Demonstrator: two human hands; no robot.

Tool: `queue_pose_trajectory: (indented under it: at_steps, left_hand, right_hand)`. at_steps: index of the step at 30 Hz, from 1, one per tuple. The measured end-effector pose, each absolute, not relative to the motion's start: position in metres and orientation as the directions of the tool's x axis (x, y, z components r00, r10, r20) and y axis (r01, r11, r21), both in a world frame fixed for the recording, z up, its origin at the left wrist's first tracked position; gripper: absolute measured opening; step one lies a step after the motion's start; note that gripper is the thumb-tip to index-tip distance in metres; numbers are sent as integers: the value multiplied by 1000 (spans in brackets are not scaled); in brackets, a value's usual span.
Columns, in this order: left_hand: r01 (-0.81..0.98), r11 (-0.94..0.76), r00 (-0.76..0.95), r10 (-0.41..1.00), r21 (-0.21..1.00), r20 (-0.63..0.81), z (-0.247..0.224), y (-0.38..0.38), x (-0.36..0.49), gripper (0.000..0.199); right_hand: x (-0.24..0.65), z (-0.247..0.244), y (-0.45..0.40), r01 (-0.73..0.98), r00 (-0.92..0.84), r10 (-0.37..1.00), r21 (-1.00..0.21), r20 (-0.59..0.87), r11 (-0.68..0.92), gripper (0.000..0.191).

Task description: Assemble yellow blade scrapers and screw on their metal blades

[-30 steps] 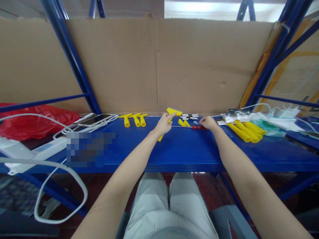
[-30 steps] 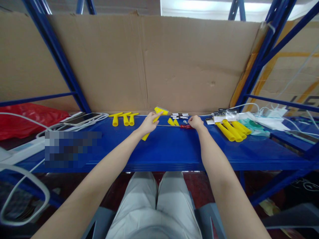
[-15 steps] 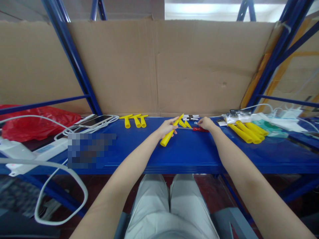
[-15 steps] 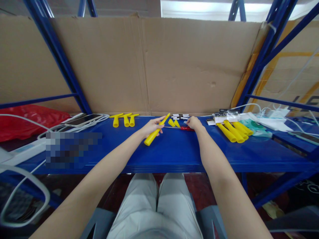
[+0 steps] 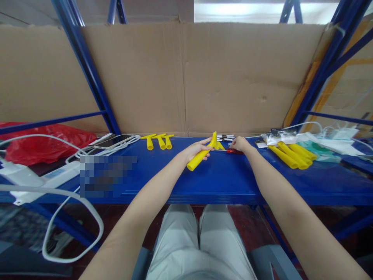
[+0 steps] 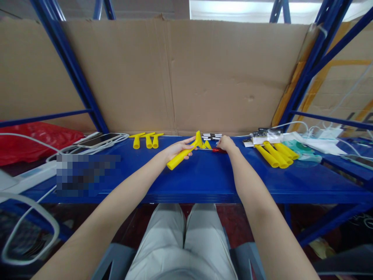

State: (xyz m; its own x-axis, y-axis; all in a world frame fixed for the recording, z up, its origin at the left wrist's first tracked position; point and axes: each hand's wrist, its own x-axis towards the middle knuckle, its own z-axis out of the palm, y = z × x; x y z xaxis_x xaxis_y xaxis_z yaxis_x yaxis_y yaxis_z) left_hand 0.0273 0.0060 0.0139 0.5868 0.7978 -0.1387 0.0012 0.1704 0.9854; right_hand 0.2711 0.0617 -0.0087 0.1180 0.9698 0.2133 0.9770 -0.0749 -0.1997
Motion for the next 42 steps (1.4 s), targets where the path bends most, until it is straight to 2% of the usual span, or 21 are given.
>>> queue_pose_trajectory:
  at_steps: [5,13,17,26,42]
  left_hand:
    - [14,217,641,747,976,-175,12,4,27,66]
    - [41,222,663,723,974,-193,7,8,27,69]
    - [32,216,666,724,976,-182,3,12,27,72]
    - [36,212,633,751,977,-186,1,15,28,75]
    - [-15,199,596,789,980,-151,2,11,29,74]
  right_hand:
    - [269,-8,64,983,123,974,-156,189,-94,16]
    - [264,0,52,977,104,990,-198,94,-84,17]
    - [262,2,48,981,85,995,-181,59,-73,20]
    - [258,3,48,991,83,995,-114,48,-77,23]
    - [265,4,51,985,127,991,-118,38,-122,19]
